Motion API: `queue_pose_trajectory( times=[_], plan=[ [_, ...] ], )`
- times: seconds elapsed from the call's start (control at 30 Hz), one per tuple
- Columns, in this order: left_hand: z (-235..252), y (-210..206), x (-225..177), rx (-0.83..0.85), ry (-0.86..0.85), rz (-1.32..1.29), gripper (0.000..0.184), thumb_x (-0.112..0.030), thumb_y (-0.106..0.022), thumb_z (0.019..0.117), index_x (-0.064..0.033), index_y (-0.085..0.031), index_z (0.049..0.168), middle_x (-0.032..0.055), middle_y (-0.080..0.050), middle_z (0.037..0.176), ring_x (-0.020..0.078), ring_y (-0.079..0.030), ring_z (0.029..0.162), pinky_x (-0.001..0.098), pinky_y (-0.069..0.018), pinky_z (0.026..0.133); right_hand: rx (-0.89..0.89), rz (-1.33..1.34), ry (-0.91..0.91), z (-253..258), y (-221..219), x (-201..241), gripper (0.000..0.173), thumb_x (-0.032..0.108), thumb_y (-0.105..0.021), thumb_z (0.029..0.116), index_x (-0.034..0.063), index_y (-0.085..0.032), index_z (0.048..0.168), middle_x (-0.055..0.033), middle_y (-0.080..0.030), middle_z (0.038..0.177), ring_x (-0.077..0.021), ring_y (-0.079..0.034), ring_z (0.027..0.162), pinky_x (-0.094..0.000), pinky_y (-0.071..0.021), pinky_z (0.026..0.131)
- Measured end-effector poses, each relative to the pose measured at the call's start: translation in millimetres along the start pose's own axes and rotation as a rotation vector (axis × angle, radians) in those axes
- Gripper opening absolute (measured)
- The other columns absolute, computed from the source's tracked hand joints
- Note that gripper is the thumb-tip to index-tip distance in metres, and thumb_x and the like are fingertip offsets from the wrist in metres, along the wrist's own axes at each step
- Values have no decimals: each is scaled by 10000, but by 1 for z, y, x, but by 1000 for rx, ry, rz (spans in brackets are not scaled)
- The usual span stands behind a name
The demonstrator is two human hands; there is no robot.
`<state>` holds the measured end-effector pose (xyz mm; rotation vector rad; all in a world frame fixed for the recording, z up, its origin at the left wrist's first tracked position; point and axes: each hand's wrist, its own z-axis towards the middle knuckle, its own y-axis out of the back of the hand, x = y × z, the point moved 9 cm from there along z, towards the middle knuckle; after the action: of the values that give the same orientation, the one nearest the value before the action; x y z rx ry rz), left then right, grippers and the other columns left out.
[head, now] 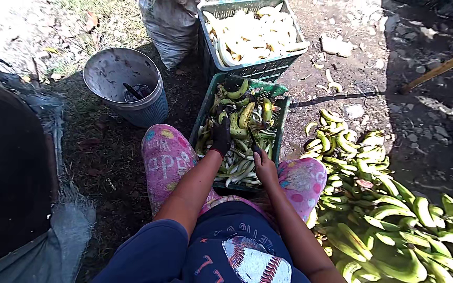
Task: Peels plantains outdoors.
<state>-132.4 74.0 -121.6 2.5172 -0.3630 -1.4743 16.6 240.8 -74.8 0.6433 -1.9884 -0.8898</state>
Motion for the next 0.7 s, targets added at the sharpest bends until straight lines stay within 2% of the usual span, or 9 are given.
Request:
queue_pose_trajectory(
  times=[0.1,0.17,0.23,0.33,0.4,0.47,0.5,0.57,0.7],
  plan=[
    [-1,-4,8,41,10,-138,547,-374,-381,1108,-32,-393,1535,206,-424,1557,335,-397,1443,519,-327,1177,62,-10,-47,20,1,12,517,456,-337,1116,118,-540,1450,-240,-715,1053,-422,-690,1024,-629,-511,914],
    [-2,-7,12,53,25,-254,525,-400,-410,1092,-65,-463,1493,178,-489,1505,306,-456,1390,526,-382,1128,77,13,-60,34,-1,13,529,475,-338,1113,104,-558,1418,-255,-709,1051,-439,-687,1005,-651,-510,892],
    [1,1,9,66,0,-327,524,-406,-424,1090,-65,-478,1484,178,-510,1486,297,-484,1367,526,-396,1122,77,70,-54,39,-3,5,539,492,-330,1110,105,-558,1408,-236,-696,998,-405,-683,937,-615,-521,864],
    [8,7,10,213,61,-682,469,-407,-456,1067,-139,-491,1450,113,-592,1338,228,-591,1171,473,-515,957,84,141,-20,26,3,-5,517,483,-353,1108,138,-533,1449,-199,-692,1015,-348,-678,930,-567,-530,871],
    [0,5,-6,370,52,-822,431,-429,-429,1061,-195,-490,1417,74,-619,1251,195,-621,1076,442,-547,870,90,212,55,16,11,-2,474,424,-418,1104,163,-498,1491,-184,-696,1138,-324,-685,1020,-558,-533,928],
    [-12,6,-29,463,-20,-766,494,-456,-391,1076,-221,-409,1511,85,-604,1302,200,-617,1095,441,-547,893,90,263,169,8,22,10,457,389,-486,1085,191,-499,1497,-178,-676,1250,-318,-665,1108,-580,-509,972],
    [-17,5,-37,476,-43,-726,511,-459,-403,1074,-225,-380,1528,89,-627,1239,193,-640,1013,415,-565,830,75,263,227,4,27,17,452,413,-501,1073,197,-530,1469,-164,-673,1257,-312,-662,1111,-594,-509,961],
    [-28,8,-55,499,-86,-647,544,-422,-437,1075,-190,-322,1554,104,-633,1208,184,-655,959,380,-579,797,47,206,328,-3,37,33,500,516,-518,1036,194,-615,1406,-132,-681,1270,-301,-664,1138,-613,-511,967],
    [-35,17,-72,507,-101,-619,501,-442,-433,1073,-136,-441,1471,116,-652,1142,201,-664,919,388,-586,769,11,79,480,-8,53,59,571,597,-539,993,157,-677,1329,-134,-690,1228,-313,-658,1137,-603,-506,973]
  ],
)
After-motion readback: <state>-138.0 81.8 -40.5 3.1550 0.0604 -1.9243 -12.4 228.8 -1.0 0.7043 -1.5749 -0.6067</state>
